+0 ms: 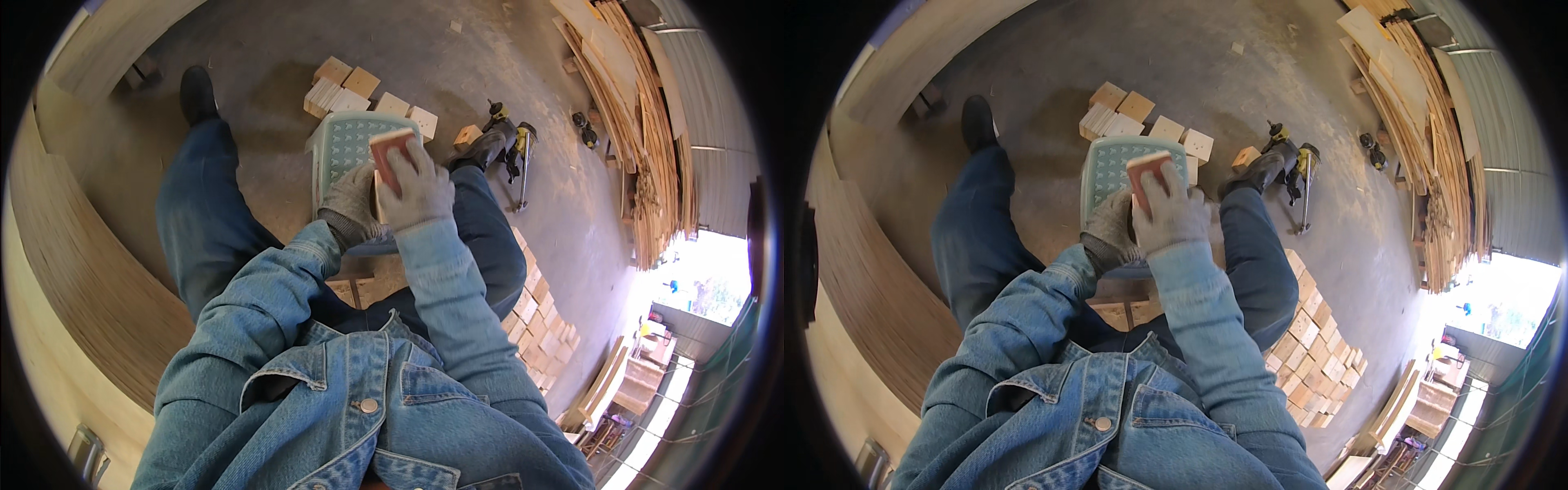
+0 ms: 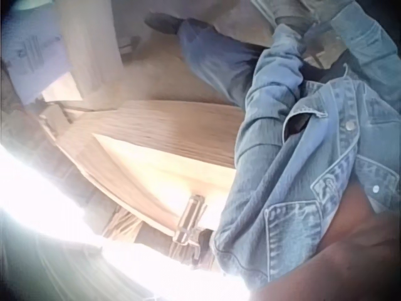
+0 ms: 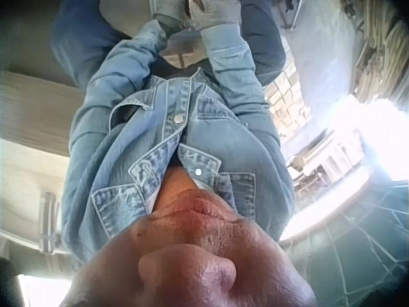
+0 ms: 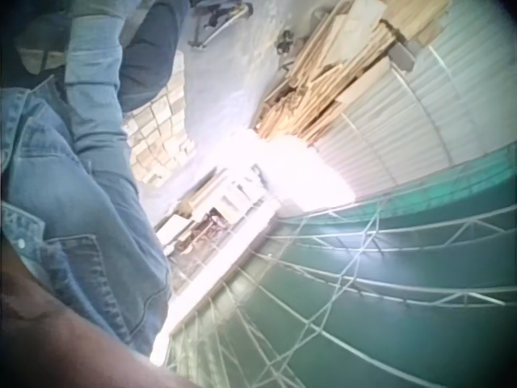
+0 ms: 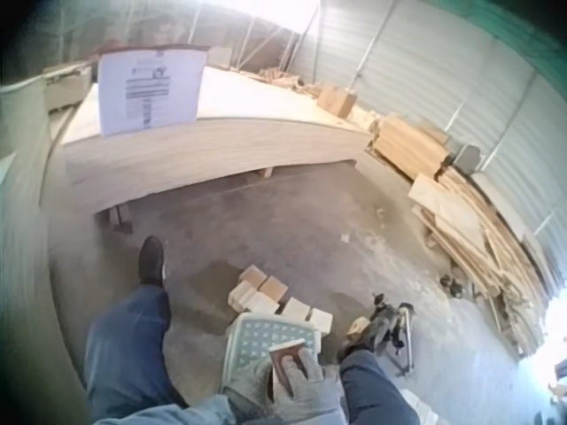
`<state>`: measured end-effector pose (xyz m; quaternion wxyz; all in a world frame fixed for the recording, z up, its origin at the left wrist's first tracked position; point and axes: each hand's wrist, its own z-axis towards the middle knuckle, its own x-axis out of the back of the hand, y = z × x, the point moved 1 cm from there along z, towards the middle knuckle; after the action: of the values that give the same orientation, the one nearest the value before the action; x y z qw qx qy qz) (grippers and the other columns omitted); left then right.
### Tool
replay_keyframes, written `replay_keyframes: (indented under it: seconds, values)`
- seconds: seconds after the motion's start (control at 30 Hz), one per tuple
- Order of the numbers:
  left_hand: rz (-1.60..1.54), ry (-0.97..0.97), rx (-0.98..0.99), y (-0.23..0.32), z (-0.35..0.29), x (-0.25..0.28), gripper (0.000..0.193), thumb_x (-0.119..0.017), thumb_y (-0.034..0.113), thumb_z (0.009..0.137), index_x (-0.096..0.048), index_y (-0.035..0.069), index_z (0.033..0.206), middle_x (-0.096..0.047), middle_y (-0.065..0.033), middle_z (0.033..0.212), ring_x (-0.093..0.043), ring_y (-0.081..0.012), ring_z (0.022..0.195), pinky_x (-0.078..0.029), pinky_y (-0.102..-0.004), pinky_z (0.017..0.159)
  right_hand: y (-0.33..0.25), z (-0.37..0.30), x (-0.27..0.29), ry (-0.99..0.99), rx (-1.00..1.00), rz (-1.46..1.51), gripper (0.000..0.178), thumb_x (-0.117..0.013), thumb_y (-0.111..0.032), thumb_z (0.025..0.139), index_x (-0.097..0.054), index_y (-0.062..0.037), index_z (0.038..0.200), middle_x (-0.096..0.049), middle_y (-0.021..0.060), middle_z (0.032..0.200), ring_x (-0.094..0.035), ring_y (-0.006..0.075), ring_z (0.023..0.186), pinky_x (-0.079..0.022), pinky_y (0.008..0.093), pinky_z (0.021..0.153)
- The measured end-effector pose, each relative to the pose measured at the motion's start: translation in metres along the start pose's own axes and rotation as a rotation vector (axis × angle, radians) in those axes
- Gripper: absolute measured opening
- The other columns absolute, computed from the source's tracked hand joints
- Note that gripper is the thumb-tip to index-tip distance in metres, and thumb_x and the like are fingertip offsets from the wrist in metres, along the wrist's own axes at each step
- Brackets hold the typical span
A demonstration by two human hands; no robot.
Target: The person sits on the floor and sands small wooden blocks one at a time using a sanding block. They pick up each block, rub its surfaces, and place it into a growing stack nearby.
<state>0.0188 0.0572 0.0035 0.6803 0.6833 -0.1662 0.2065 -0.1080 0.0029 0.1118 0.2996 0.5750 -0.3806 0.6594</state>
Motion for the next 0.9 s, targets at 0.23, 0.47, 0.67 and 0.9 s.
replay_keyframes:
  seconds: [0.23, 0.47, 0.67, 0.9]
  values:
    - [-0.084, -0.019, -0.016, 0.001, 0.001, 0.0, 0.088, -0.089, 0.051, 0.072, -0.05, 0.012, 0.14, -0.055, -0.0183, 0.138, -0.053, -0.0369, 0.135, -0.043, -0.0466, 0.118, 0.0, 0.006, 0.004, -0.036, -0.075, 0.013, 0.065, -0.076, -0.041, 0.084, -0.065, -0.0206, 0.144, -0.052, 0.0101, 0.157, -0.059, 0.0439, 0.126, -0.049, 0.0536, 0.107]
    - [0.044, 0.041, -0.02, -0.002, 0.0, -0.004, 0.089, -0.091, 0.052, 0.071, -0.051, 0.011, 0.14, -0.058, -0.0191, 0.135, -0.056, -0.0373, 0.131, -0.045, -0.0463, 0.116, 0.008, -0.124, 0.013, 0.035, 0.091, 0.082, 0.061, -0.083, -0.031, 0.078, -0.071, -0.0151, 0.136, -0.053, 0.0153, 0.155, -0.059, 0.0417, 0.124, -0.049, 0.052, 0.105]
    - [-0.034, -0.038, 0.023, -0.015, 0.004, -0.012, 0.093, -0.092, 0.05, 0.07, -0.049, 0.011, 0.144, -0.056, -0.0208, 0.138, -0.056, -0.0383, 0.131, -0.045, -0.0471, 0.116, 0.004, -0.092, 0.013, 0.017, 0.107, 0.06, 0.061, -0.084, -0.03, 0.075, -0.072, -0.0157, 0.134, -0.056, 0.0141, 0.152, -0.06, 0.0404, 0.122, -0.051, 0.0533, 0.101]
    - [-0.026, 0.114, -0.037, -0.011, 0.002, -0.011, 0.088, -0.098, 0.034, 0.066, -0.054, 0.012, 0.139, -0.062, -0.0165, 0.134, -0.063, -0.0365, 0.122, -0.052, -0.0459, 0.108, 0.009, 0.029, -0.002, -0.029, -0.078, -0.01, 0.06, -0.073, -0.038, 0.086, -0.064, -0.0238, 0.144, -0.051, 0.0098, 0.157, -0.061, 0.0416, 0.12, -0.051, 0.0544, 0.099]
